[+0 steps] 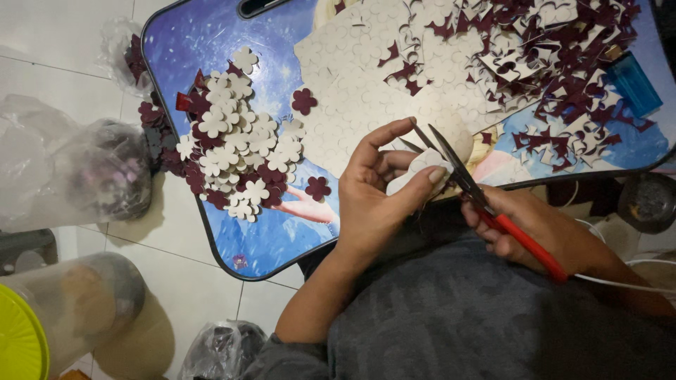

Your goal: The person uses red-handled scissors to cut small flower-shaped pieces from a white sheet of material. They hold the sheet in their left hand and cut along the outlines with their right hand, placing the finished pieces onto a pile on the table.

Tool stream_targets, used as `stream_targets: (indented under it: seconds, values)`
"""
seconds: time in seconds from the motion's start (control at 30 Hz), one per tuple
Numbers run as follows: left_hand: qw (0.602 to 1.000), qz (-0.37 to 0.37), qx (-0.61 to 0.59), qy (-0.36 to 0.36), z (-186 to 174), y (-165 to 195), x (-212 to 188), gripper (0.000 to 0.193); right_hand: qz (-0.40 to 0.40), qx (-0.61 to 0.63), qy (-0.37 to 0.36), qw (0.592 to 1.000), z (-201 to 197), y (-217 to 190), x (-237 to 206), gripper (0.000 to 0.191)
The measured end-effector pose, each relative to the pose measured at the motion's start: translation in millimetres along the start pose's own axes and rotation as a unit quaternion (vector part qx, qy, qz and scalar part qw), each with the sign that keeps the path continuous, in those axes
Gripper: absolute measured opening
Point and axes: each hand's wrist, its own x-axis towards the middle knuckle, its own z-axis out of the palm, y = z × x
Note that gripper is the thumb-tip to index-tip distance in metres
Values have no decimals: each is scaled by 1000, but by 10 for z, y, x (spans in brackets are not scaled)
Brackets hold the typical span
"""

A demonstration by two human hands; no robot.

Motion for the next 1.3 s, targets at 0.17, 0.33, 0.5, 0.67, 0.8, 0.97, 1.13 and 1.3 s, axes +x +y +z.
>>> stream_targets:
  seconds: [0.17, 0.33, 0.5, 0.67, 0.8, 0.97, 1.13, 1.3]
  values:
    - [999, -25, 1, 21, -8, 37, -8, 63, -25, -22, -9, 999, -26, 84, 22, 90]
    - [999, 6, 30, 40, -44, 3, 5, 63, 27, -19, -14, 999, -34, 100, -5, 85]
    - [994, 63, 27, 80, -7, -97, 43, 70, -7, -41, -3, 999, -38, 109, 21, 78]
    - [994, 27, -63, 79, 117, -110, 10, 86, 14, -9, 16, 1000, 13, 88, 10, 80]
    - [991, -3, -109, 73, 137, -65, 8, 85, 32, -5, 21, 999, 18, 11, 16, 84]
    - [999, 14, -17, 37, 127, -40, -56, 84, 45, 5, -10, 999, -21, -95, -17, 93]
    - [1000, 14, -1, 24, 115, -25, -57, 84, 3, 24, -12, 1000, -11, -73, 5, 97]
    - [999, 4, 18, 31, 88, 49, -30, 87, -9, 20, -2, 1000, 6, -2, 16, 94]
